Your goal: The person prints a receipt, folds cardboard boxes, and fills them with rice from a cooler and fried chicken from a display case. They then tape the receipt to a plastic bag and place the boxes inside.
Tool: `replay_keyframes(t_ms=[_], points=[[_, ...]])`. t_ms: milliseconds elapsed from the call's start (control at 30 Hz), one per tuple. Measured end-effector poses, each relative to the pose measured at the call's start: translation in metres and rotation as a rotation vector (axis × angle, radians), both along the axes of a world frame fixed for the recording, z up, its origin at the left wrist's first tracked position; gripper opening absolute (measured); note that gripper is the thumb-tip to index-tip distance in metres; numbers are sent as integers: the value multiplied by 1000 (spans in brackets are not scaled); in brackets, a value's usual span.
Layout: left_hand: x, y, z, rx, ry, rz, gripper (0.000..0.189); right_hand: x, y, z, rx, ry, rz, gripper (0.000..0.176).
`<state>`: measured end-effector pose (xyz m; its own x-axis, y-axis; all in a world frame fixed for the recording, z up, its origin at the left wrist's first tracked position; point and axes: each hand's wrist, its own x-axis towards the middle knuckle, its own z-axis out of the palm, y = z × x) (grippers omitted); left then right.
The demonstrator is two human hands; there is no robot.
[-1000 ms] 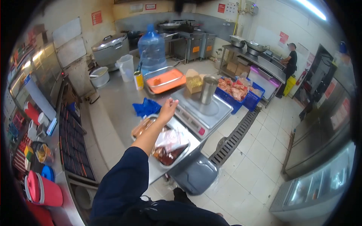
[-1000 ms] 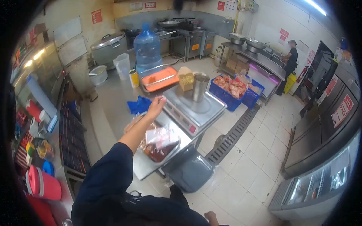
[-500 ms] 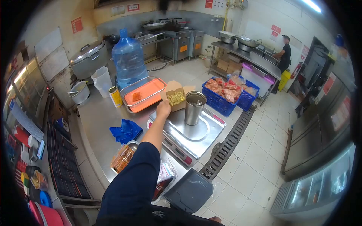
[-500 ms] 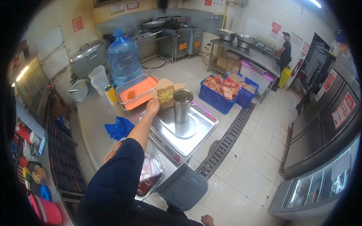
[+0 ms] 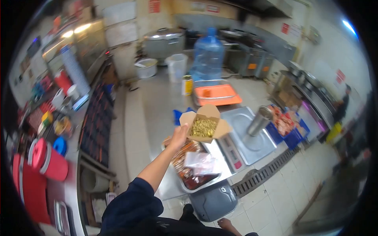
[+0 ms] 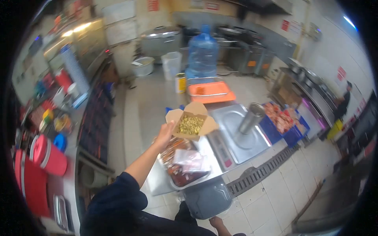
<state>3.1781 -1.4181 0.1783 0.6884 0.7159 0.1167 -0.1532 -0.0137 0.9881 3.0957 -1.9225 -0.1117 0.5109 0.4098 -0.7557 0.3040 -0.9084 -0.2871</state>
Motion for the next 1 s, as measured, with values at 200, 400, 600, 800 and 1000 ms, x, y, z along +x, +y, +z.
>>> replay_keyframes(t_ms=[200,400,600,800,1000], points=[[-321,-54,62,84,121,204,42,-80,178,140,531,436,284,40],[-670,-181,36,161,366,626,37,-350,294,224,622,1449,43,56],[-904,-362,-12,-253,386,1187,38,-640,269,262,6,1725,330,63],[-1015,-440,-54,-382,122,1534,50,-819,242,271,-142,1706,876,64],[-1133,-409,-80,-493,-555,1593,53,-961,284,240,-230,1633,1147,64]])
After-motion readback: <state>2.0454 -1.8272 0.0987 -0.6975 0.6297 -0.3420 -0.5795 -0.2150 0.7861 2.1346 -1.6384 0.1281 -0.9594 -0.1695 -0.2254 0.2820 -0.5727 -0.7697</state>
